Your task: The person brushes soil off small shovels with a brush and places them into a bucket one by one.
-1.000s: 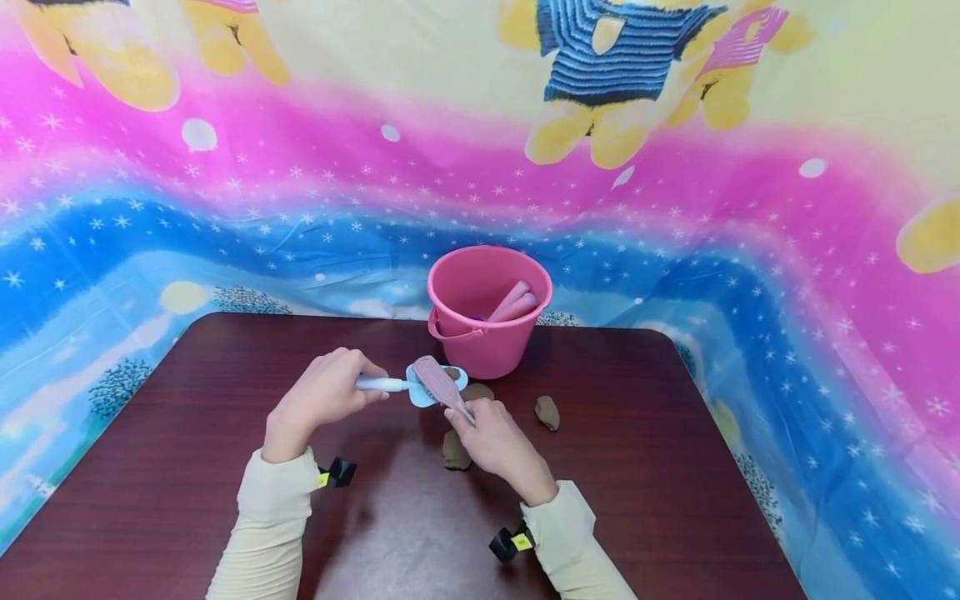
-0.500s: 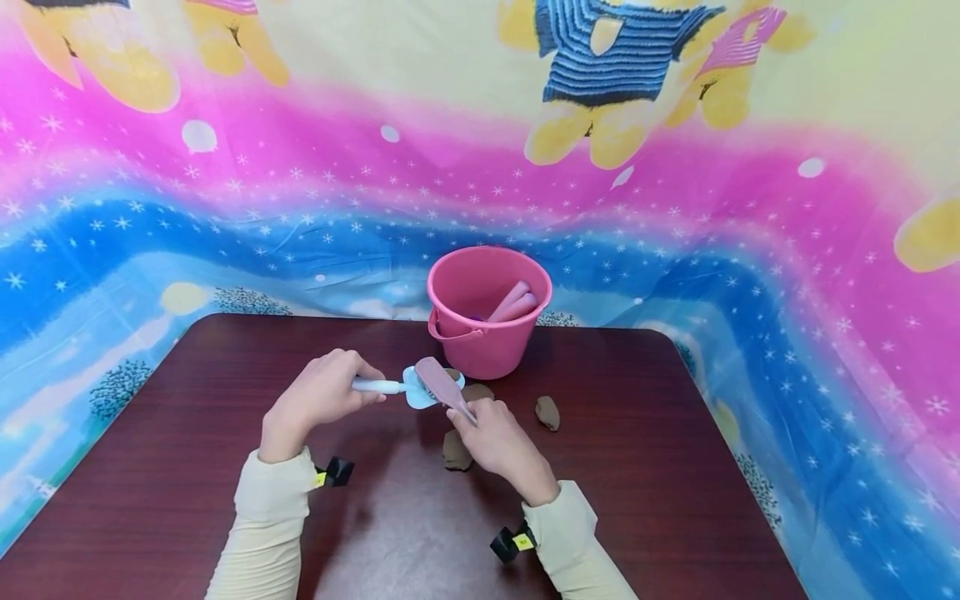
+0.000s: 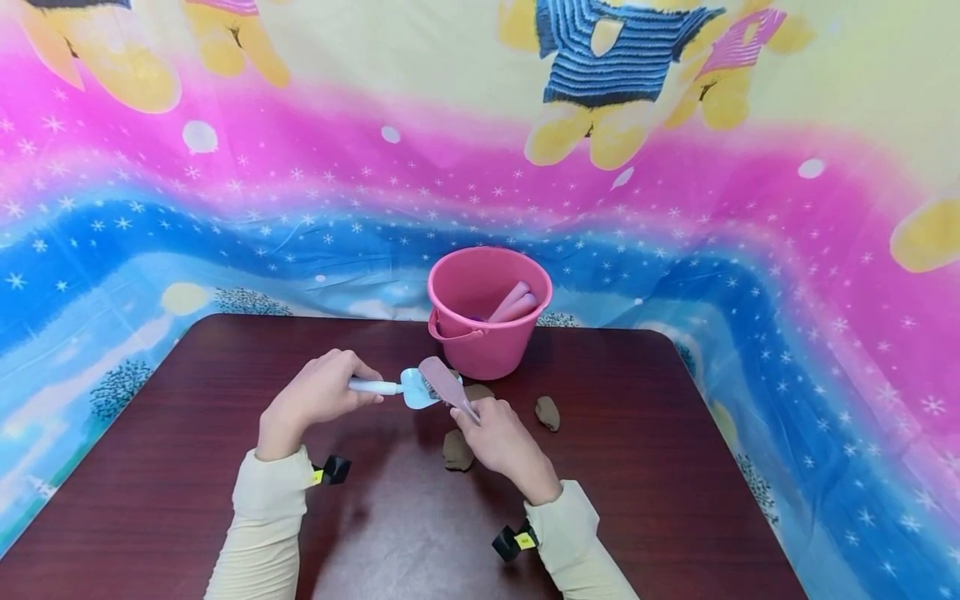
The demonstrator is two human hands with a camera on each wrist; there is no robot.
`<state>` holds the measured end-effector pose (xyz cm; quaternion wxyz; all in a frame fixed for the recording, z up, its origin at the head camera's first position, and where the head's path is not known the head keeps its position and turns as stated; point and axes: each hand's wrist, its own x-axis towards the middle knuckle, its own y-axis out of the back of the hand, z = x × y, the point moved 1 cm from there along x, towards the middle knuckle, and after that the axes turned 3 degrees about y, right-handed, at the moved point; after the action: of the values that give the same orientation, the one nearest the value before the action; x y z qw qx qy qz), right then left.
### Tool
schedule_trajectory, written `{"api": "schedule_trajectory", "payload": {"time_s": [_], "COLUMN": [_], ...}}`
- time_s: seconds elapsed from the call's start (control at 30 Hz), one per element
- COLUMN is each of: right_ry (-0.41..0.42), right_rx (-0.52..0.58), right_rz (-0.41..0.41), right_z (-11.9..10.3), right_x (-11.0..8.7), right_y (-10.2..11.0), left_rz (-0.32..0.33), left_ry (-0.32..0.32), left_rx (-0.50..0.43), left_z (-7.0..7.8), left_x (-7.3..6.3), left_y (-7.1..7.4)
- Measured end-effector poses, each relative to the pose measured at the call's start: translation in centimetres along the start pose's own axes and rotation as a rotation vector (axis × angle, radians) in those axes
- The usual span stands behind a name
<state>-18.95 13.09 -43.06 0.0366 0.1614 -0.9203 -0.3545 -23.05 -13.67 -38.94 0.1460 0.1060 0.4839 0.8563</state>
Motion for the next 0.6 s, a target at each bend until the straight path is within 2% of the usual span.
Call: {"api": "schedule_trajectory", "payload": {"time_s": [0.2,0.6], "right_ry": [-0.019,-0.031], "right_rx": [0.001,-0.028], "right_rz": [0.0,0.013], "right_z": [-0.01,0.13], "right_x": [-0.09,-0.08], "right_y": [0.02,0.21], "left_rz": [0.013,0.021], "left_ry": [-0.03,-0.04], "left_rx": [0.014,0.035], "left_z": [-0.19,-0.27], "left_x": [0.07,-0.14], "left_y": [-0.05,0.18]}}
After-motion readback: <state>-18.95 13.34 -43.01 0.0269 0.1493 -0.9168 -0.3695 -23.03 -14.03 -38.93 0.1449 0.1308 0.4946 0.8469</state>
